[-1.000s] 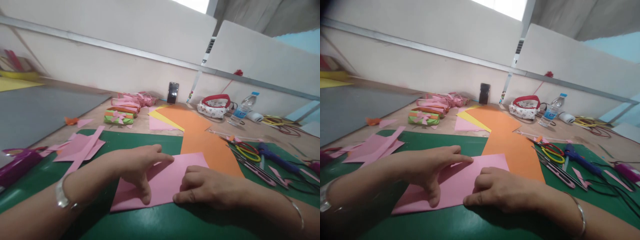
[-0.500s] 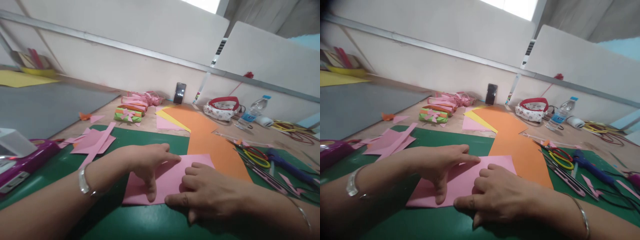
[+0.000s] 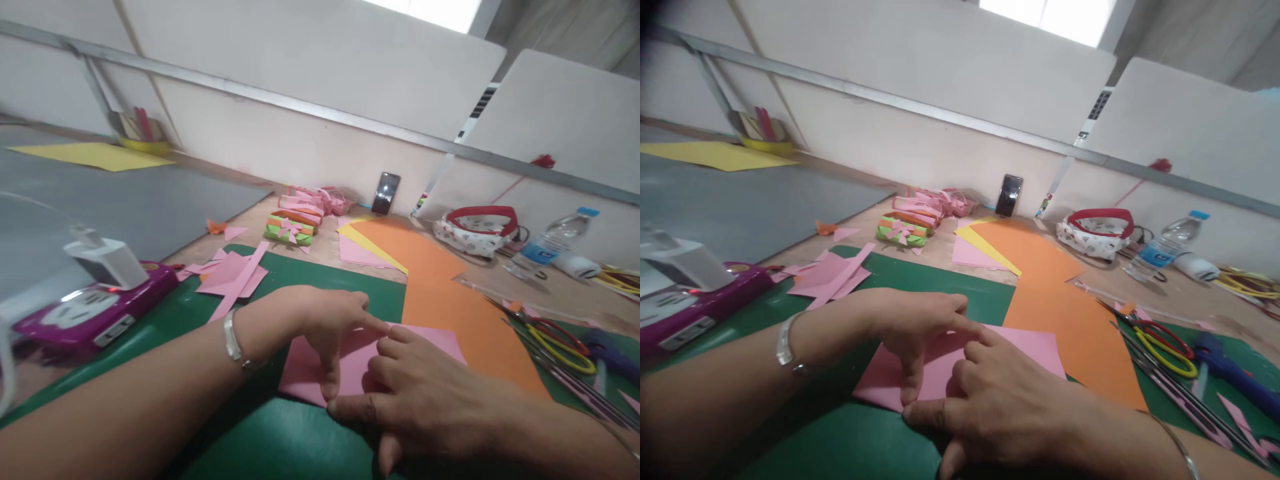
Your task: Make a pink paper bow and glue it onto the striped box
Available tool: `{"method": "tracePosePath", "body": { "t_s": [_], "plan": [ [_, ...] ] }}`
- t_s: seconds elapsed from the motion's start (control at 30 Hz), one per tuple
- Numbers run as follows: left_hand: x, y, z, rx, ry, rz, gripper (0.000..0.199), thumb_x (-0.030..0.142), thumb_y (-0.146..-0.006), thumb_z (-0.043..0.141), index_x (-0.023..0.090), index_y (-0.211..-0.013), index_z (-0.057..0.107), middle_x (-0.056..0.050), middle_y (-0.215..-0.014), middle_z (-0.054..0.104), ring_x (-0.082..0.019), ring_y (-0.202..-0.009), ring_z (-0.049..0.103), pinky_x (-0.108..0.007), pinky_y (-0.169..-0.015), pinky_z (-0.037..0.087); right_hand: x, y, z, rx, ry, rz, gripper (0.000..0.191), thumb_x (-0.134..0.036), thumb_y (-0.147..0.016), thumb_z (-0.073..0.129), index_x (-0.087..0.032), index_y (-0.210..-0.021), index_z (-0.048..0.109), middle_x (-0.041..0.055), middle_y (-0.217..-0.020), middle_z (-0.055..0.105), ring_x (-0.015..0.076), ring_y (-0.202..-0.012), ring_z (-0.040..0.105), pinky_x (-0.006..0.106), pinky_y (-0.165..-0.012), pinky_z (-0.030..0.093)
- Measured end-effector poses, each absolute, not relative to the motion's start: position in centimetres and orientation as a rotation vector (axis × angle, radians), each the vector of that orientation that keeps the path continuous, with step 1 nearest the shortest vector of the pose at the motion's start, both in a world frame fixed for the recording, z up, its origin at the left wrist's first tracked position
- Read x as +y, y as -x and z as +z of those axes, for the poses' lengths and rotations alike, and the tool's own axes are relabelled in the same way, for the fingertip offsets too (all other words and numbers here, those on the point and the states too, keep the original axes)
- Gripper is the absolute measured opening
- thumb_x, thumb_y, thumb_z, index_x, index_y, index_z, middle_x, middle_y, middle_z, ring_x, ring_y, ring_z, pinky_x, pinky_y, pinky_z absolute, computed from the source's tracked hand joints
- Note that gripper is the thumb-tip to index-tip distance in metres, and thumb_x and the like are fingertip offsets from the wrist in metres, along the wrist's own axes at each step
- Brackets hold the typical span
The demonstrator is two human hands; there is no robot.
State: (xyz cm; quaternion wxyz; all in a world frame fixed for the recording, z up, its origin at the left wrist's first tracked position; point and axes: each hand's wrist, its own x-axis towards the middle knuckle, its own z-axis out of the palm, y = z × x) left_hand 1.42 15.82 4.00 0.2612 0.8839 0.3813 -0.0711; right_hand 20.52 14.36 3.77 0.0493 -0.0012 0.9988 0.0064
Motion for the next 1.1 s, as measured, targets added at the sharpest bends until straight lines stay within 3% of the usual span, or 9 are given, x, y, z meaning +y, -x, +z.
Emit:
{"method": "tracePosePath", "body": {
  "t_s": [0.17, 0.27, 0.47, 0.63, 0.87, 0.97, 1.1],
  "plan": [
    [15.9, -1.0, 4.5, 0.970, -2.427, -0.173, 0.092, 0.043, -0.054, 0.078, 0.039, -0.135, 0.037, 0.000, -0.096, 0.042, -0.021, -0.081, 0.053, -0.030, -0.063, 0.045, 14.2, -20.7, 3.6, 3.007, -0.025, 0.076, 0.036, -0.049, -0.096, 0.035, -0.036, -0.126, 0.049, 0.0003, -0.072, 0.059, 0.0162, -0.062, 0.041, 0.031, -0.061, 0.023],
    [16.0, -0.6, 4.7, 0.973, -2.437, -0.121, 0.078, 0.040, -0.059, 0.077, 0.032, -0.131, 0.047, -0.001, -0.095, 0.053, -0.020, -0.081, 0.055, -0.028, -0.068, 0.044, 14.2, -20.8, 3.1, 3.047, -0.030, 0.004, 0.043, -0.057, -0.092, 0.038, -0.036, -0.128, 0.047, 0.0015, -0.078, 0.058, 0.0170, -0.066, 0.041, 0.031, -0.061, 0.024],
    [15.9, -0.1, 4.4, 1.168, -2.377, -0.094, 0.084, 0.044, -0.049, 0.081, 0.039, -0.127, 0.051, 0.000, -0.086, 0.067, -0.022, -0.072, 0.058, -0.029, -0.058, 0.041, 14.2, -20.4, 3.0, 3.019, -0.014, -0.156, 0.050, -0.058, -0.091, 0.036, -0.027, -0.127, 0.052, 0.0074, -0.084, 0.057, 0.0205, -0.075, 0.044, 0.034, -0.068, 0.034],
    [15.8, -0.3, 4.6, 1.171, -2.372, -0.101, 0.080, 0.041, -0.050, 0.081, 0.040, -0.125, 0.053, 0.001, -0.085, 0.069, -0.021, -0.069, 0.058, -0.027, -0.053, 0.038, 14.2, -19.7, 2.4, 3.071, 0.045, -0.172, 0.059, -0.063, -0.089, 0.033, -0.027, -0.134, 0.045, 0.0078, -0.090, 0.058, 0.0205, -0.078, 0.044, 0.037, -0.074, 0.036],
    [16.0, -0.4, 4.3, 1.139, -2.389, -0.096, 0.077, 0.033, -0.053, 0.078, 0.035, -0.125, 0.054, -0.002, -0.092, 0.071, -0.023, -0.077, 0.060, -0.031, -0.061, 0.046, 13.9, -17.8, 2.4, 3.166, 0.021, -0.002, 0.065, -0.068, -0.084, 0.036, -0.035, -0.140, 0.035, 0.0100, -0.104, 0.053, 0.0252, -0.089, 0.045, 0.042, -0.080, 0.036],
    [15.9, -0.5, 4.3, 1.122, -2.409, -0.099, 0.072, 0.026, -0.056, 0.074, 0.033, -0.125, 0.055, -0.003, -0.096, 0.072, -0.023, -0.075, 0.060, -0.034, -0.063, 0.047, 13.7, -16.9, 2.3, 3.205, 0.003, 0.031, 0.062, -0.070, -0.082, 0.036, -0.038, -0.136, 0.040, 0.0103, -0.106, 0.050, 0.0271, -0.095, 0.043, 0.043, -0.082, 0.034],
    [15.8, -0.4, 4.4, 1.068, -2.428, -0.097, 0.067, 0.012, -0.060, 0.063, 0.034, -0.123, 0.056, 0.000, -0.096, 0.072, -0.018, -0.072, 0.059, -0.031, -0.064, 0.047, 13.1, -16.0, 1.6, 3.290, -0.029, 0.074, 0.061, -0.074, -0.080, 0.034, -0.039, -0.127, 0.051, 0.0074, -0.091, 0.052, 0.0243, -0.085, 0.043, 0.041, -0.077, 0.032]
  ]
}}
